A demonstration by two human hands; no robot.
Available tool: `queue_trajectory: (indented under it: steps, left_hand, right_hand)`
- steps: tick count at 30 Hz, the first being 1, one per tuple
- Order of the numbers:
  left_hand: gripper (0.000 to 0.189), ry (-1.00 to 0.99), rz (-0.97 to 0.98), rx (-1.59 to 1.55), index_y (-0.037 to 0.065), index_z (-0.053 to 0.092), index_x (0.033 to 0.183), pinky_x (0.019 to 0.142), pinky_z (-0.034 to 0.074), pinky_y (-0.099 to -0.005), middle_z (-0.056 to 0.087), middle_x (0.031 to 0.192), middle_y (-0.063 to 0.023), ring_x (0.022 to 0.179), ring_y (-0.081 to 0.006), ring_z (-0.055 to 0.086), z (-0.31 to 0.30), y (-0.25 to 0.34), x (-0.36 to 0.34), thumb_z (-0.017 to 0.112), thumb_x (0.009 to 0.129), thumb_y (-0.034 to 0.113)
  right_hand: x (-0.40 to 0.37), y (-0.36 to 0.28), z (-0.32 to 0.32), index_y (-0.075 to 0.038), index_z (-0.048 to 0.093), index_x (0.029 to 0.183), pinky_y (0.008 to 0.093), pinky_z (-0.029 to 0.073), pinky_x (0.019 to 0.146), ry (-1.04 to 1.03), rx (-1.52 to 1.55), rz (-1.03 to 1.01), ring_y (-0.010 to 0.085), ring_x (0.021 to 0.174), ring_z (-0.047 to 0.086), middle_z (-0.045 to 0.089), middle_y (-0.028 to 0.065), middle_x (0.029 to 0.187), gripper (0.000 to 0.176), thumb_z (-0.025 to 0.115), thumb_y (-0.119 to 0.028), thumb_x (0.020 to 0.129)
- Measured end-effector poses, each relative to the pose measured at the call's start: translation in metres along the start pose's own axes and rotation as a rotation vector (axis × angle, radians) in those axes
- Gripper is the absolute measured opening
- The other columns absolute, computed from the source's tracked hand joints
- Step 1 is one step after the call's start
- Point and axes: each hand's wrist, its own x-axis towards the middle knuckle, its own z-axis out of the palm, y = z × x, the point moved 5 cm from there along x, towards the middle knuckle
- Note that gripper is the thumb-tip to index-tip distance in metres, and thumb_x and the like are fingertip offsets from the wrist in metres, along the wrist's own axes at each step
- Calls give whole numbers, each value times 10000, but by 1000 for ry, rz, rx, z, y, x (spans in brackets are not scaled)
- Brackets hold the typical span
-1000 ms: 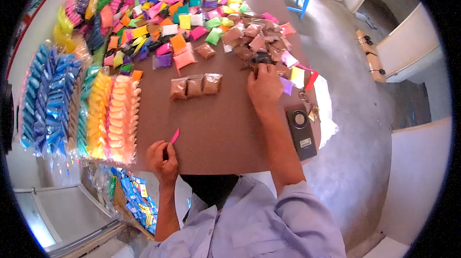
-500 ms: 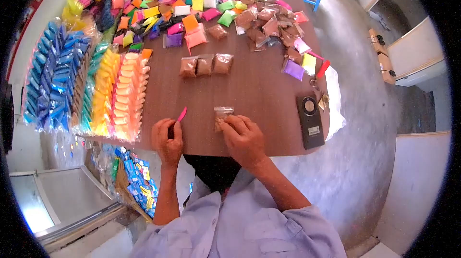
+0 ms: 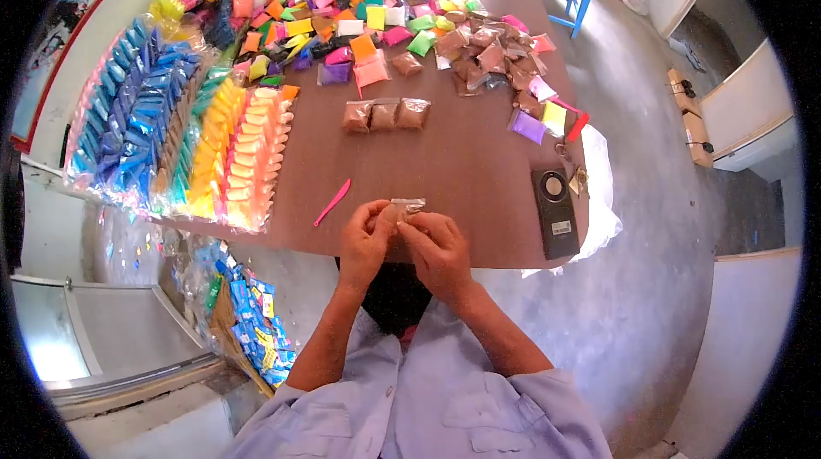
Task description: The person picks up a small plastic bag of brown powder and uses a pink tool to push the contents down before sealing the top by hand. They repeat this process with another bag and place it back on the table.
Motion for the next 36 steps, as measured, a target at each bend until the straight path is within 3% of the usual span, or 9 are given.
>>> queue_trajectory:
  steps: [7,10,12,13,16,19,25,32,36]
  left_hand:
    - [322,38,-103,-181,-12,701,1276,764,567,-238,763,1058,-45,892,-84,696,-7,-4,1,780,1025,174]
    - [260,0,-69,-253,12,726,1229,785,569,-254,762,1057,-25,902,-87,697,-11,-11,4,784,1013,145]
    - [215,-34,-16,-193,32,747,1190,817,571,-265,764,1052,-13,922,-95,702,-12,-11,3,788,1006,136]
    - [215,-35,-14,-191,32,747,1190,817,571,-265,764,1052,-13,922,-95,702,-12,-10,1,788,1006,136]
    - [185,-94,16,-150,37,756,1166,834,571,-263,766,1045,-8,931,-92,703,-8,-6,-2,783,1007,128]
    - [165,-105,-5,-183,33,767,1143,850,568,-258,770,1041,-11,939,-86,700,-6,-7,0,771,1020,143]
    - [170,-71,30,-69,8,764,1096,727,536,-244,729,913,26,826,-59,642,-4,-11,4,729,1063,171]
    - [158,-99,66,-24,5,748,1062,726,536,-253,712,925,23,834,-61,627,-3,-12,5,712,1061,158]
    - [194,-151,73,59,5,744,1088,753,546,-283,717,909,7,840,-81,636,3,-11,8,724,1059,196]
  right_hand:
    - [-1,-8,-1,-28,776,1144,423,611,920,-32,87,-94,343,1103,722,726,143,1155,245,753,4,902]
    - [6,-3,-1,-25,751,1187,391,611,911,57,169,76,303,1051,748,748,141,1144,229,760,-56,960]
    - [-3,30,18,-19,723,1213,360,611,878,44,590,612,241,971,761,770,132,1131,249,769,-147,1005]
    - [0,34,20,-2,731,1163,325,596,814,57,561,601,166,899,730,777,101,1051,210,746,-167,1034]
    - [7,46,21,8,741,1116,307,572,775,-125,606,647,140,871,696,760,80,965,174,721,-151,1047]
    - [13,43,18,17,743,1086,284,550,760,-108,532,638,116,854,667,738,53,905,167,707,-143,1058]
    - [14,35,17,19,744,1056,285,552,761,-51,507,610,111,843,664,734,44,904,154,714,-132,1045]
    - [9,44,22,23,738,1043,281,542,750,-116,547,599,95,837,648,731,31,892,141,717,-116,1038]
    - [9,51,21,17,741,1036,279,535,735,19,506,555,96,830,644,728,17,897,123,721,-104,1035]
